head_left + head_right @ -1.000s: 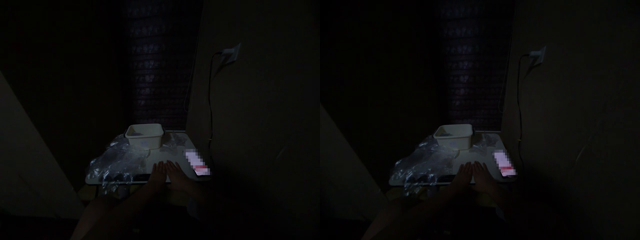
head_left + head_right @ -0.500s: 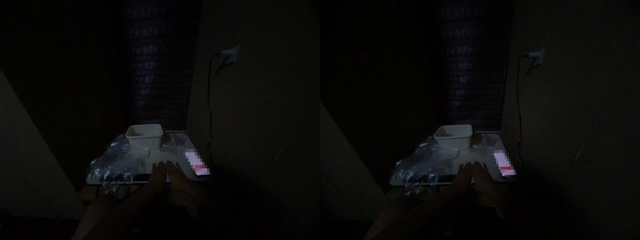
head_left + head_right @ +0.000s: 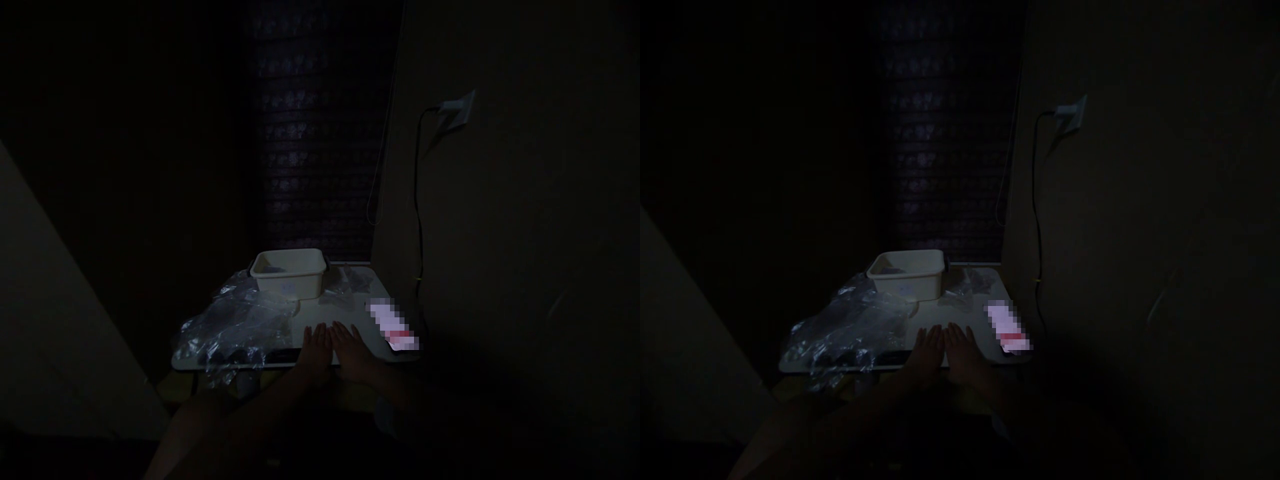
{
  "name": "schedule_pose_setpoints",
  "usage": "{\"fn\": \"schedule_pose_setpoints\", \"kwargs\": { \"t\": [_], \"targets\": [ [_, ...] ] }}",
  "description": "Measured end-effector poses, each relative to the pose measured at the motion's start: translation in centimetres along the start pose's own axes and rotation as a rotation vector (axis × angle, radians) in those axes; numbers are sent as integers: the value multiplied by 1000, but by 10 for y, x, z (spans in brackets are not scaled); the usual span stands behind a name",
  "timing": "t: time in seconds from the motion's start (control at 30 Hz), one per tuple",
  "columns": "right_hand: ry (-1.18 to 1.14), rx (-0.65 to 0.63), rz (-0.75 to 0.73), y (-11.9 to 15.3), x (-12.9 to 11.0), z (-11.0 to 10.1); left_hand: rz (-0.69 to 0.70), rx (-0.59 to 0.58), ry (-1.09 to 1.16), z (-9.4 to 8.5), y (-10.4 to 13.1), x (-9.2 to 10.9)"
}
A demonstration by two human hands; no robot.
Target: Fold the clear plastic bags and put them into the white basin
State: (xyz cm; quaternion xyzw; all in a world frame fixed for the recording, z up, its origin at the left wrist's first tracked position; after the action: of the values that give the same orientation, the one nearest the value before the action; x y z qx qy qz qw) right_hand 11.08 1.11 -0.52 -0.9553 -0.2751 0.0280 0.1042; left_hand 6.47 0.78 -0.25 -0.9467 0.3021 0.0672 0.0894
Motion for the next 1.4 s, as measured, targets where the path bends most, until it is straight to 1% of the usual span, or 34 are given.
{"fn": "schedule_pose_setpoints", "kwargs": {
  "t": [0.17,0.3,0.43,0.67,0.83,0.97,1.17,1.3,1.4],
  "targets": [
    [10,-28,4,-1,1,4,-2,7,-11,3,-1,-1],
    [4,-16,-10,-1,1,3,8,14,-20,6,-2,-1],
    [3,-14,-2,-1,1,3,10,32,-16,5,-2,-1],
    [-4,-21,-15,0,-1,-3,4,27,-43,5,-1,-1],
    [1,-46,13,-2,1,3,-8,41,-41,4,-2,-1],
    [2,-32,2,-3,1,4,-8,35,-16,3,-2,-1],
    [-1,-9,-1,-1,1,1,-13,49,-8,4,-2,-2],
    [5,-27,-14,-1,2,6,1,25,-9,3,0,-1],
    [-5,-8,-10,-1,3,7,6,27,-19,1,1,-1]
  ]
}}
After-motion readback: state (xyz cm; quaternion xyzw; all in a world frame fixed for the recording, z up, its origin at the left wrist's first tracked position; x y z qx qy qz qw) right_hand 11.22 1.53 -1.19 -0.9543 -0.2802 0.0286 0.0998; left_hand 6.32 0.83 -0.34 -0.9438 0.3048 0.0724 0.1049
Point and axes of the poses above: each hand's wrist, its own y-axis away from the middle knuckle, its own z-axis out of the palm, x = y × z, the point moved 7 cm from there along -y, towards the middle knuckle, and after that the axes turned 6 degrees about x, right-handed, at the moved point
